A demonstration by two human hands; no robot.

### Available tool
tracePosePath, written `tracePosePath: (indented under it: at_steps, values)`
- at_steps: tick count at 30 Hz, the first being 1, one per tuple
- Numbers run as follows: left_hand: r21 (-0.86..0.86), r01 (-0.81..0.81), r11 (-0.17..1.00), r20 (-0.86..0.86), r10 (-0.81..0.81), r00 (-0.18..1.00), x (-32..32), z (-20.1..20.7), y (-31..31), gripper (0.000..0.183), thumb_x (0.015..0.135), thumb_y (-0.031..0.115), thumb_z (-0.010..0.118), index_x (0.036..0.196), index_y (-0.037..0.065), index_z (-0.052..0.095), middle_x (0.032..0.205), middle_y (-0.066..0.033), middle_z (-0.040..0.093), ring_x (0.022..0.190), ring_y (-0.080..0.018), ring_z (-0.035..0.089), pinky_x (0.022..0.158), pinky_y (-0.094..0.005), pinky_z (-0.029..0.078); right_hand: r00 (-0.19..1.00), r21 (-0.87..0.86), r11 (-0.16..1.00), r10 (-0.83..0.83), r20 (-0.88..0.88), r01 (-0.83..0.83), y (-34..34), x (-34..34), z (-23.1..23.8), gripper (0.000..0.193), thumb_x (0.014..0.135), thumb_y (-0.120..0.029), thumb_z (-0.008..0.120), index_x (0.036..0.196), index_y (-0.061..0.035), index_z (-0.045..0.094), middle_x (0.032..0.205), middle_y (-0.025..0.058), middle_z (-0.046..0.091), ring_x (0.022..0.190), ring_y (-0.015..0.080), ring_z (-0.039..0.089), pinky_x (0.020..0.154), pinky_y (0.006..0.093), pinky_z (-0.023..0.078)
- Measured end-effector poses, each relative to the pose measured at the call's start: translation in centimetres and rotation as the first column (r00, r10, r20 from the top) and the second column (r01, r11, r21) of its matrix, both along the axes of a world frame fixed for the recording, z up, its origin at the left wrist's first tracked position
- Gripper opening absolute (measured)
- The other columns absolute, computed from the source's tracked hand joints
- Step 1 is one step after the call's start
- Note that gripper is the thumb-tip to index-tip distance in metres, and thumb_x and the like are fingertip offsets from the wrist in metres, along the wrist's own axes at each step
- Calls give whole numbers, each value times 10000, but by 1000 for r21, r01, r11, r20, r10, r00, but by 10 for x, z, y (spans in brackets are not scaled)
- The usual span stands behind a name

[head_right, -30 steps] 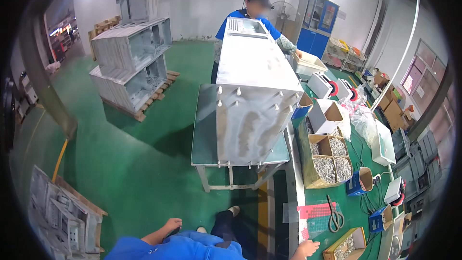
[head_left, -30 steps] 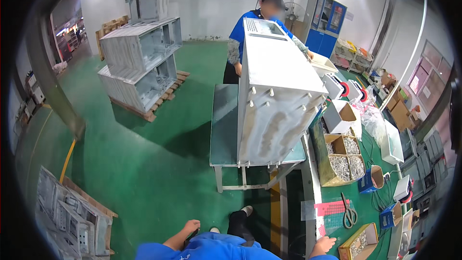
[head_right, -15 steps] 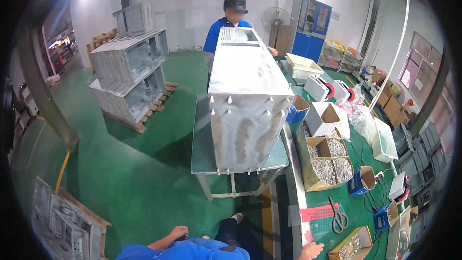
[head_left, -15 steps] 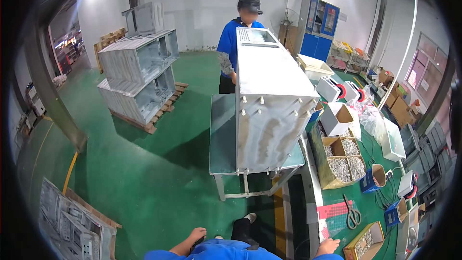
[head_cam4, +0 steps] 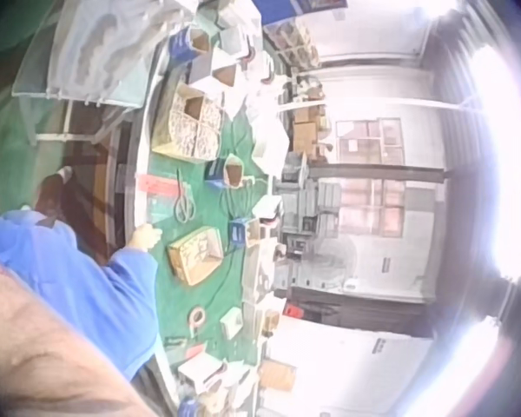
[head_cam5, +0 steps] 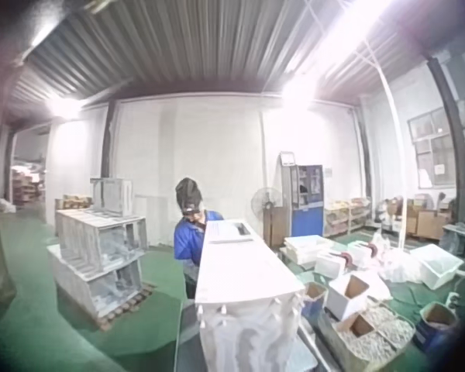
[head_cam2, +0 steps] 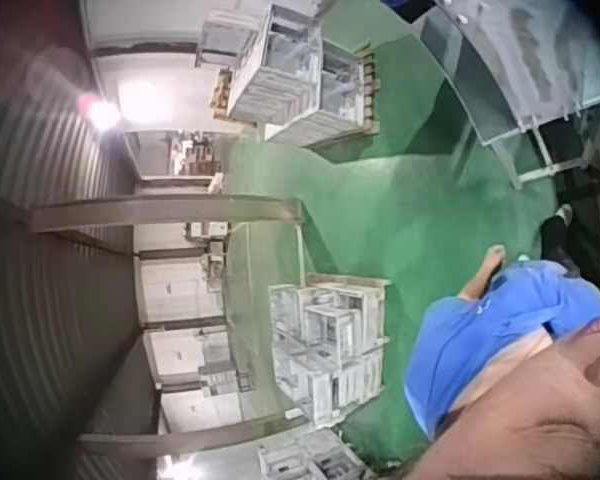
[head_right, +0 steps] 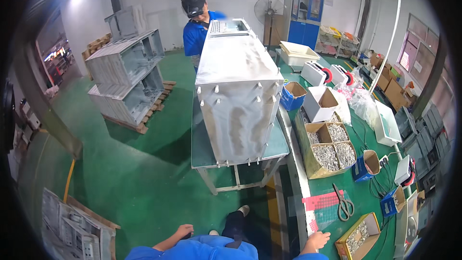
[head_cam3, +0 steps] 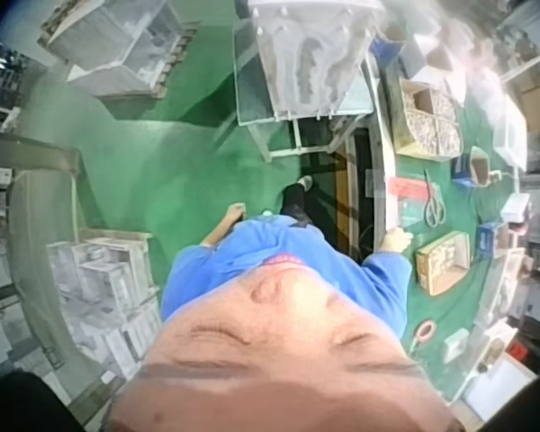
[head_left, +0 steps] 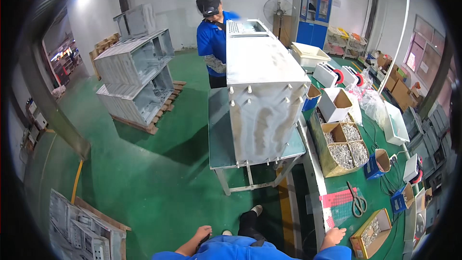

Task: Moving metal enclosure components and applying small red adhesive markers using a tape dispenser on a fabrication floor.

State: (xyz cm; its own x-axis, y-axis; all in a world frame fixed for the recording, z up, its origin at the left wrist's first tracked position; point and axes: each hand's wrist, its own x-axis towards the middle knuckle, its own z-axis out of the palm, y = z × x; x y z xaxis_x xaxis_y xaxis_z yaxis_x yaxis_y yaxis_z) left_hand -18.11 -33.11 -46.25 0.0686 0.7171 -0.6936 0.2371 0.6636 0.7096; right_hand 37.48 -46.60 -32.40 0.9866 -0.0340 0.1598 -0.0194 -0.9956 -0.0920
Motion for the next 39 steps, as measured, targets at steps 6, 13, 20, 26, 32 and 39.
tracePosePath:
  at_steps: [6, 13, 20, 26, 32, 39]
  values:
    - [-34, 17, 999, -24, -18, 1000, 3, 3, 1, 275, 772, 61, 561, 1024, -48, 545, 878, -125, 602, 743, -194, 603, 636, -283, 520, 1000, 4, 1000, -16, 6, 16, -4, 3, -3, 207, 798, -185, 387, 956, -55, 412, 923, 136, 510, 835, 301, 553, 642, 439, 463]
    - [16, -19, 1000, -28, 19, 999, -3, 2, -5, 273, 769, 64, 566, 1016, -52, 549, 872, -127, 604, 743, -193, 597, 642, -294, 527, 1000, 0, 1000, -17, 10, 17, -2, 0, -1, 210, 800, -185, 385, 963, -57, 412, 921, 126, 511, 835, 295, 555, 642, 433, 470]
    - [36, -13, 999, -47, 15, 999, -10, -2, -10, 274, 770, 81, 560, 1014, -43, 557, 891, -140, 607, 743, -194, 609, 657, -289, 523, 999, -10, 1000, -28, -24, 28, 0, 0, 1, 222, 802, -192, 378, 977, -58, 411, 939, 124, 508, 848, 297, 555, 650, 434, 473]
    - [19, 2, 1000, -60, -1, 998, -9, -1, -9, 287, 770, 95, 561, 1029, -29, 555, 884, -137, 611, 714, -195, 614, 635, -286, 518, 994, 9, 1000, -10, 113, 9, -3, 6, -14, 206, 779, -199, 452, 934, -64, 441, 872, 114, 536, 773, 285, 570, 613, 410, 468]
    - [46, -21, 999, -23, 22, 999, -7, -4, -11, 285, 774, 104, 566, 1027, -28, 555, 844, -122, 616, 670, -182, 610, 611, -280, 513, 991, -44, 991, 130, 25, -128, -13, 1, -3, 210, 775, -214, 442, 925, -71, 478, 940, 158, 515, 822, 329, 555, 676, 421, 468]
    - [53, -42, 998, -29, 44, 999, -17, -18, -13, 267, 780, 121, 567, 1007, -19, 564, 803, -99, 621, 635, -168, 607, 576, -269, 499, 892, -240, 880, 442, 94, -411, -28, 2, -16, 207, 731, -286, 495, 732, -132, 633, 889, 207, 502, 744, 325, 539, 596, 408, 474]
